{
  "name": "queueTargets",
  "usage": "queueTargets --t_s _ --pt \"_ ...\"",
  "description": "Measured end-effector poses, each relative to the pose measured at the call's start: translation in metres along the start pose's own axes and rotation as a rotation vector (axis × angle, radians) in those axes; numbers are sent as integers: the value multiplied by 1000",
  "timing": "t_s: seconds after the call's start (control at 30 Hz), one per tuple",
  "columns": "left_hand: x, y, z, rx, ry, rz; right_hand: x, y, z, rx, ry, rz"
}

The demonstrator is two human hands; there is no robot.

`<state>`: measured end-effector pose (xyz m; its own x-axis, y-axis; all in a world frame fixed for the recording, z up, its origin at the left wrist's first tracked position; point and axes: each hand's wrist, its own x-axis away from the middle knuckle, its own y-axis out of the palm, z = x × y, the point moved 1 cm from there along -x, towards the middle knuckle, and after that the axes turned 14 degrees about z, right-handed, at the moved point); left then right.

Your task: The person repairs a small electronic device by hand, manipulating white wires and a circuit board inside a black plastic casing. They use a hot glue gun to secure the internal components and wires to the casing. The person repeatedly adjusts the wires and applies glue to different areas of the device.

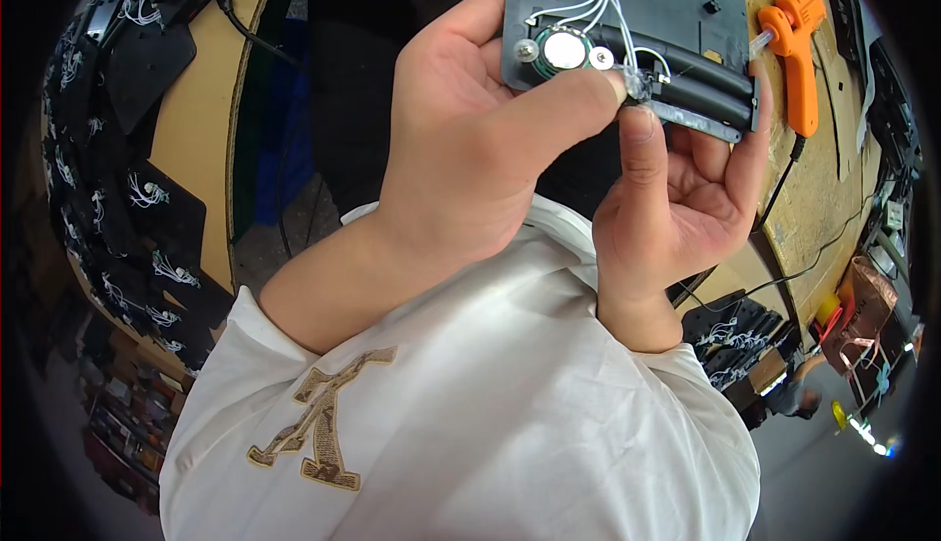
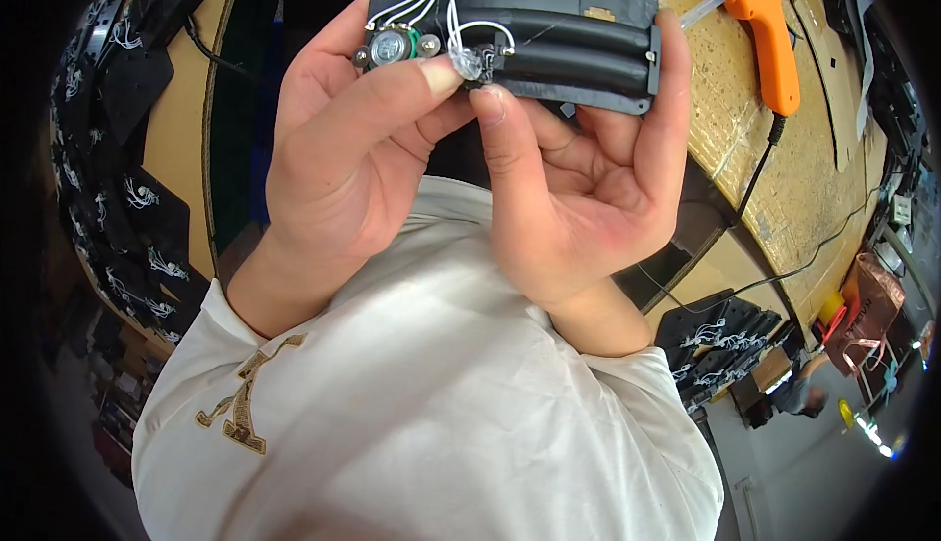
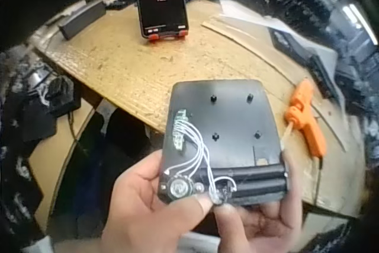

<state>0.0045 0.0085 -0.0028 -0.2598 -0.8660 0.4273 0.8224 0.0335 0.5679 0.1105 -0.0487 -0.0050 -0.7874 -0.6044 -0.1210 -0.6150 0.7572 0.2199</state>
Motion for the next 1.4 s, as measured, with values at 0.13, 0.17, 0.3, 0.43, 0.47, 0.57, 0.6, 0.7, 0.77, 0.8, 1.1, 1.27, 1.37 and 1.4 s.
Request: queueTargets --t_s 0.13,0.17,0.3,0.43,0.47,0.57,0.6,0.7,0.77,0.8,1.1,1.27,1.37,1.4 --pt "-2 -1 2 -8 -11 -17 3 2 3 22 -38 36" --pt "-3 -1 2 -11 -9 -22 4 3 5 22 -49 44" --pt "-4 -1 2 -12 -1 -21 7 7 8 25 -74 66" --pt "-4 -4 -4 27 29 -27 8 7 9 16 -72 46" --pt "-4 -5 -5 37 33 -34 7 7 9 9 -64 42" --pt "-6 -2 1 -33 55 0 -3 6 8 -13 21 -9" --pt "-6 -1 3 -12 106 -20 -10 3 5 -95 152 -65" --pt "-3 4 7 23 223 -73 -19 -2 -1 -181 245 -85" --pt "1 10 12 3 255 -93 -27 -3 -8 -273 352 -125" --pt "1 13 13 -11 272 -94 -28 -4 -9 -308 410 -119" --pt "-5 21 20 -169 445 -133 -37 -3 -20 -393 638 -149" --pt "-4 23 23 -180 460 -109 -37 -1 -19 -381 656 -130" --pt "-5 23 20 -152 464 -103 -38 1 -19 -369 667 -107" --pt "-5 22 20 -142 465 -99 -38 2 -20 -365 669 -103"
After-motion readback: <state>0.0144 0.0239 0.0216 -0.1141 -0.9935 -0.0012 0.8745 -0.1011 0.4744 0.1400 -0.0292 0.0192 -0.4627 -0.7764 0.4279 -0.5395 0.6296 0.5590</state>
